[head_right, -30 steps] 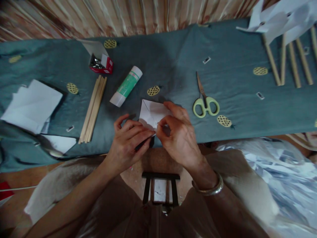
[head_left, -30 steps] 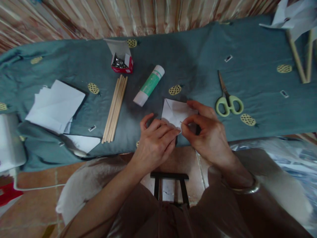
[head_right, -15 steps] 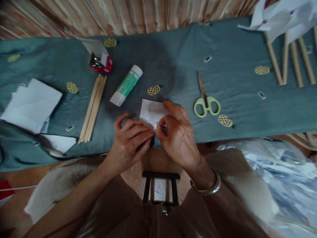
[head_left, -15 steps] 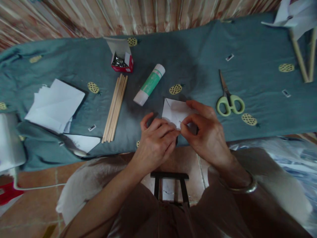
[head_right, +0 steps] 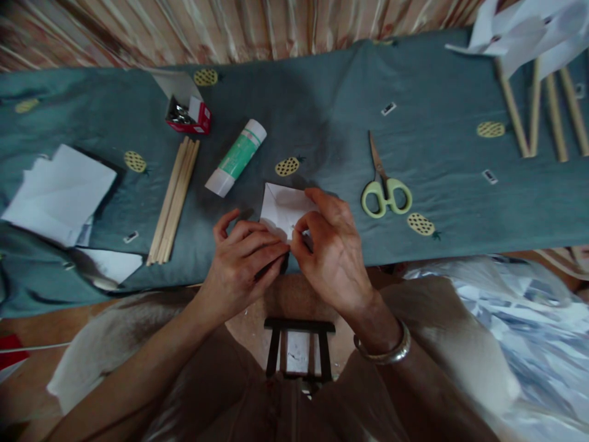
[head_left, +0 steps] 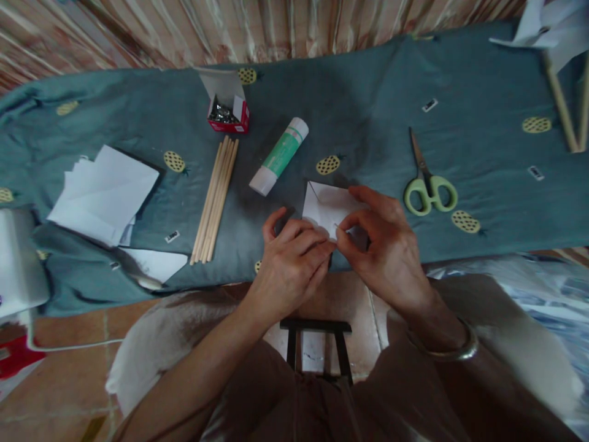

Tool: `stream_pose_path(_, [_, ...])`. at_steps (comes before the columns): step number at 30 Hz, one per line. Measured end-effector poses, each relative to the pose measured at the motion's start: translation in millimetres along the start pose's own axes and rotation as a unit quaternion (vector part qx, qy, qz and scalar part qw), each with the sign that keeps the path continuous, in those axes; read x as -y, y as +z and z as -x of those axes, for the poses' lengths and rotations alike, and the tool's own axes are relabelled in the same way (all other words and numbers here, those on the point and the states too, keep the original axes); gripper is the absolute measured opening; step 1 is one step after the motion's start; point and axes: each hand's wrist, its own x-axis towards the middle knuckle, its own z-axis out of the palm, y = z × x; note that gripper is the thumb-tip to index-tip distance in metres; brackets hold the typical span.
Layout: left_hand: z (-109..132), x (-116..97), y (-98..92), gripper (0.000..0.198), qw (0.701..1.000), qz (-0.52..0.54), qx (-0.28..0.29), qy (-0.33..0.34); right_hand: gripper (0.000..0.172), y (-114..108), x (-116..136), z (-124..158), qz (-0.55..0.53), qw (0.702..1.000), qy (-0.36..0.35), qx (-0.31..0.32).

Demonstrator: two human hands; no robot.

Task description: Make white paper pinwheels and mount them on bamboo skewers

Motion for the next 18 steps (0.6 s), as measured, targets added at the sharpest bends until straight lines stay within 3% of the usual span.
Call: stream_pose_path(18, [0.6,-0.9,0.2,0.013,1.0,-0.005,-0.003,0.006,0.011,-2.3,-1.6,3.0,-0.019,1.0,0.002,0.018])
